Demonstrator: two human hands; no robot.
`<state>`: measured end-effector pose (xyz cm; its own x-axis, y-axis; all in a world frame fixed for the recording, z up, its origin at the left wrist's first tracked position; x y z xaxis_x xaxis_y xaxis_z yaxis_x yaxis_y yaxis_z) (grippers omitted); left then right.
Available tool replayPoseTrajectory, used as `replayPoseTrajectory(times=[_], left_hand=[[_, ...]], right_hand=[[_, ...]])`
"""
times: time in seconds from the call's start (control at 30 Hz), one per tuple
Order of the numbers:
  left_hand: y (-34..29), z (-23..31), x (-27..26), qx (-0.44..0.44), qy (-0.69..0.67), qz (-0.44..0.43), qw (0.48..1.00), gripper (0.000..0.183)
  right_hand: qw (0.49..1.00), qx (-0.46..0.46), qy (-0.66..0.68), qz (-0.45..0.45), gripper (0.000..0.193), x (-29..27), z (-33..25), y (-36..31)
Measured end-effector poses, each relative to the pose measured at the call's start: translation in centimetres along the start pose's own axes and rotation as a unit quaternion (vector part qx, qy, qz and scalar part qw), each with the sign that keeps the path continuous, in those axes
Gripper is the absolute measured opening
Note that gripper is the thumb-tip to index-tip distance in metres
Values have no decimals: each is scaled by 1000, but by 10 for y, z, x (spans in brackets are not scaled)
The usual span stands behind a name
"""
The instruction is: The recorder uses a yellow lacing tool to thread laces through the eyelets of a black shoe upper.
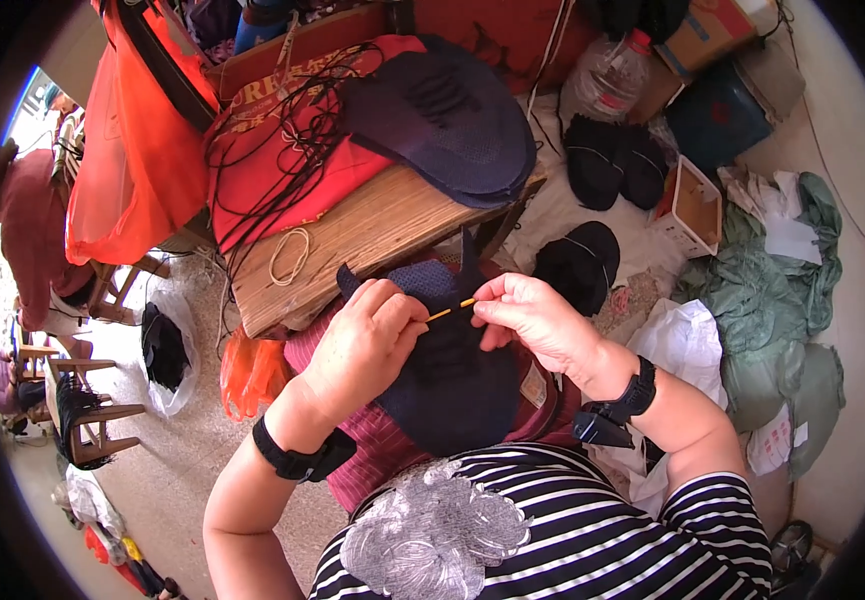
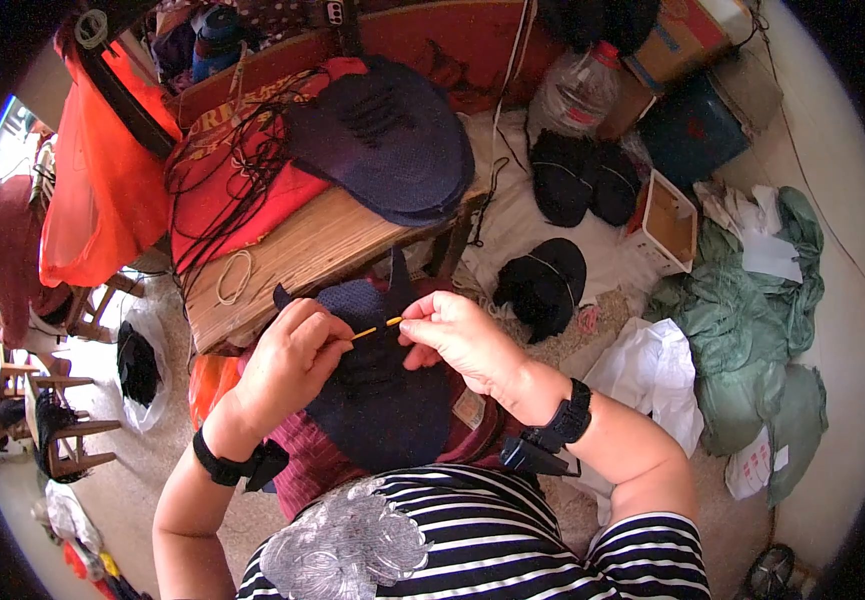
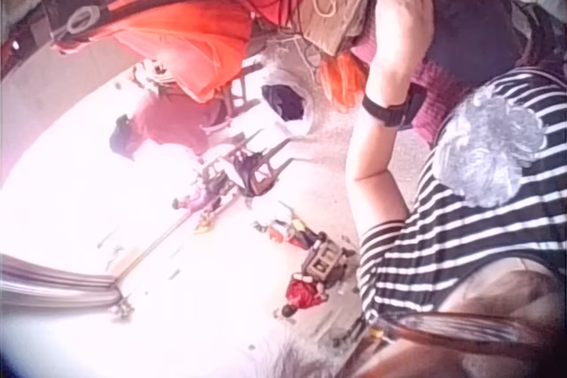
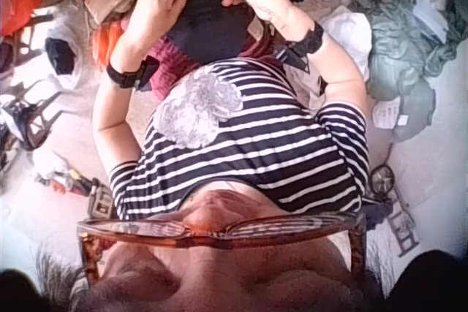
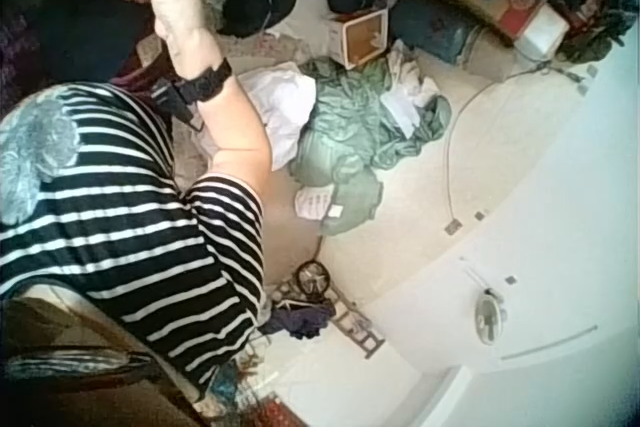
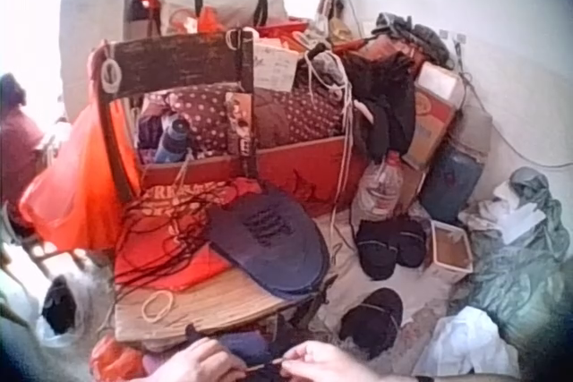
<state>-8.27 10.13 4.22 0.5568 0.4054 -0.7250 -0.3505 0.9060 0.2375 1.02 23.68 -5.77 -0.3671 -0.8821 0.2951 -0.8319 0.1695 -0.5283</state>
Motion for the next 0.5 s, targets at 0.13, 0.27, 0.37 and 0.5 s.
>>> replayPoseTrajectory(times=[0.13, 0.27, 0.37, 0.5], left_hand=[[0, -7, 1, -78, -35, 5, 996, 13], [2, -16, 1, -149, -82, -11, 985, 13], [9, -11, 0, -131, -43, -35, 990, 13], [12, -6, -1, -98, -9, -29, 995, 14]], right_hand=[[997, 47, -61, 9, 20, -1, 6, -4], [998, 38, -20, 47, 21, 3, 11, -4], [997, 33, -14, 73, 21, 3, 12, -3], [997, 40, -5, 71, 23, 8, 11, -5]])
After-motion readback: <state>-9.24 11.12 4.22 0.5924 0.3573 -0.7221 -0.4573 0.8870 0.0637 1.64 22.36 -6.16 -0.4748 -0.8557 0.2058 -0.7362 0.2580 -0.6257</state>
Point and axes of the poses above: each hand's wrist, its own y-axis towards the middle knuckle, its own x-axis out of the palm, z = x × y, the point moved 10 cm from there along y, towards the middle knuckle
